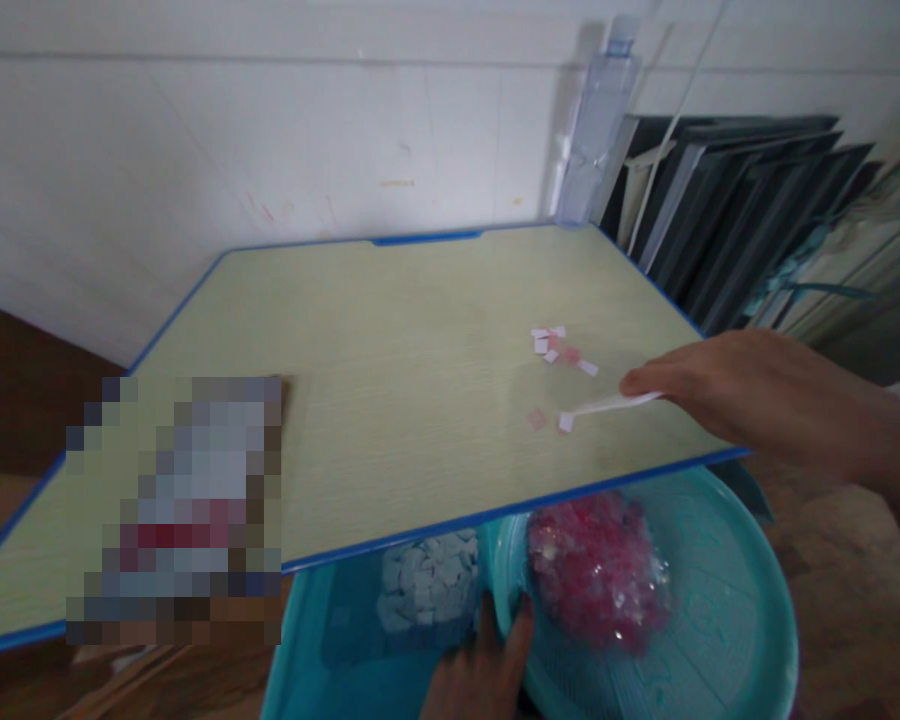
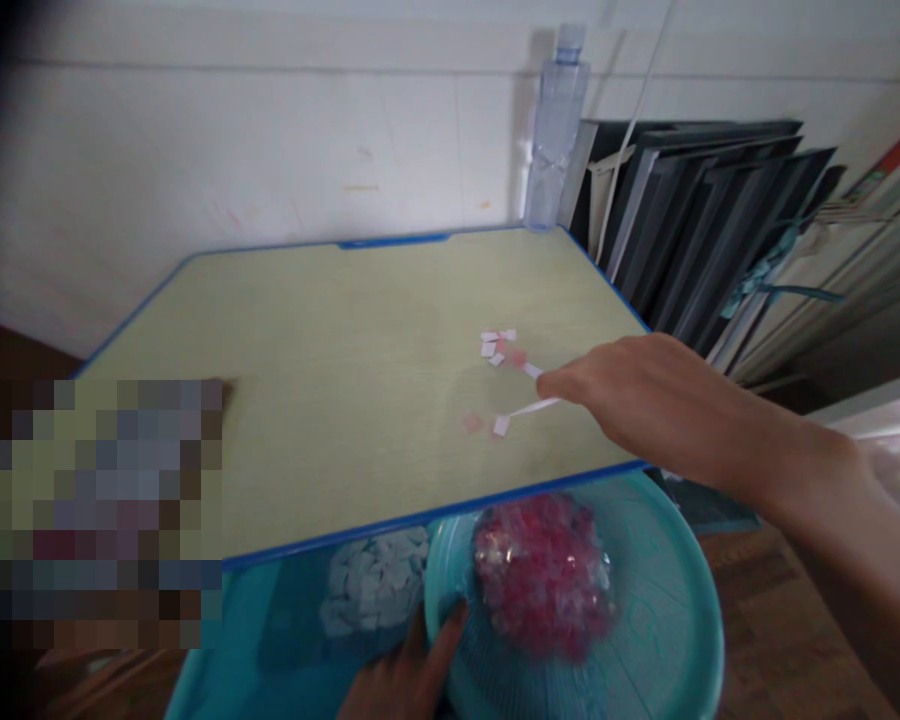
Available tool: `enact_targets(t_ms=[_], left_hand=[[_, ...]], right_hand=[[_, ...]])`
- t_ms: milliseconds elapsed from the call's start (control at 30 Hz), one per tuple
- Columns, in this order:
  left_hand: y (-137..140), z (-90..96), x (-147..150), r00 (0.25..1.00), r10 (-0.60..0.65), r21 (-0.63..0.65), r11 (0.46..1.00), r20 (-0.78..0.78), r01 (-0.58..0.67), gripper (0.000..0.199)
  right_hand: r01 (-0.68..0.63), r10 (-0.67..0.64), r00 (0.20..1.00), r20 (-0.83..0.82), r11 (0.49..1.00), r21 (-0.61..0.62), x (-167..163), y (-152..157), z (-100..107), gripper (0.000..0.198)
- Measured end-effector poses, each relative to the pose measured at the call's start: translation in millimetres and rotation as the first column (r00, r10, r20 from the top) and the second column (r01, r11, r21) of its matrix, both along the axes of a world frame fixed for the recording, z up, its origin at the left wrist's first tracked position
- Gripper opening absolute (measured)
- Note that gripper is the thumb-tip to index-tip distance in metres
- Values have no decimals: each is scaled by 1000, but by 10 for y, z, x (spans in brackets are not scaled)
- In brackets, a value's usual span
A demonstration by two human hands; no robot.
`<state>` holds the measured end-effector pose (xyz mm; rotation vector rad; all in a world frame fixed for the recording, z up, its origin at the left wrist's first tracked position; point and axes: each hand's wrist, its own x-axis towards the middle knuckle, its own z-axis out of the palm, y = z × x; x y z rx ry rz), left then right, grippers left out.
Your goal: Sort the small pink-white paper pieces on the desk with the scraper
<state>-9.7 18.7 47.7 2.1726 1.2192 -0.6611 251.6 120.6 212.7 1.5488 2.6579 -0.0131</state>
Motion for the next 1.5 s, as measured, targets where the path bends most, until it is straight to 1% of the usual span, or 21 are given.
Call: enact_targets(t_ms=[133,200,267,367,433,500,633,700,800,900,933,1000,1033,1067,1133,1200,1267,1333,1400,1467,1500], left_hand=[[-1,-35,1,1000,-3,11,1000,11,3,71],[2,-38,7,1000,-2,26,1000,0,2,70],[4,-30,12,1000,0,29,1000,-3,0,71],[1,-12,7,1000,-6,11,1000,10,6,72],[-4,-5,-4,1000,-6,10,1000,8,6,69],[-8,-3,-13,1000,-5,3,1000,2,5,69],[-4,7,-10,1000,6,-10,1000,-3,-6,70],[4,18,-1,1000,13,-21,1000,5,-13,70],[12,33,10,1000,24,-29,999,1,-24,72],[9,37,11,1000,20,-29,999,-7,-20,72],[7,35,8,1000,16,-27,1000,-6,-16,71],[2,28,1,1000,14,-16,1000,1,-14,70],[0,22,-3,1000,16,-11,1000,4,-16,70],[-2,16,-6,1000,16,-11,1000,5,-16,71],[-6,1,-11,1000,17,-4,1000,1,-17,74],[-12,-14,-13,1000,13,9,1000,-10,-13,74],[-19,-28,-14,1000,10,23,1000,-7,-10,73],[-23,-34,-14,1000,14,22,1000,5,-14,73],[-23,-27,-10,1000,19,20,1000,14,-19,75],[-16,-8,-4,1000,18,14,1000,6,-18,76],[-11,3,0,1000,17,9,1000,2,-17,75]], right_hand=[[-143,141,990,29,983,113,7,67,-81,34],[-145,137,989,53,972,184,12,78,-89,36],[-129,118,991,59,967,219,6,74,-88,36],[-144,134,988,73,977,157,-21,59,-91,34],[-130,118,989,86,979,155,-33,53,-97,35],[-85,72,994,80,982,168,-29,52,-97,38],[25,-35,996,77,993,118,29,61,-89,41],[65,-72,995,69,993,94,63,63,-84,38],[88,-88,995,48,996,5,94,52,-60,31],[153,-155,985,70,987,40,102,38,-24,32],[159,-161,984,74,987,36,103,37,-15,32],[127,-126,990,62,992,-16,103,37,-10,32],[111,-110,992,59,994,-23,99,37,-14,32],[107,-106,992,62,994,2,92,36,-19,33],[112,-119,991,63,989,94,70,27,-30,35],[118,-125,992,35,981,155,48,9,-31,38],[129,-134,991,14,974,186,42,-11,-23,37],[153,-165,985,46,970,191,55,-27,-11,36],[170,-182,979,96,978,121,70,-36,-3,35],[180,-184,976,113,983,43,73,-36,-2,37],[185,-187,976,113,982,29,68,-32,-6,37]])
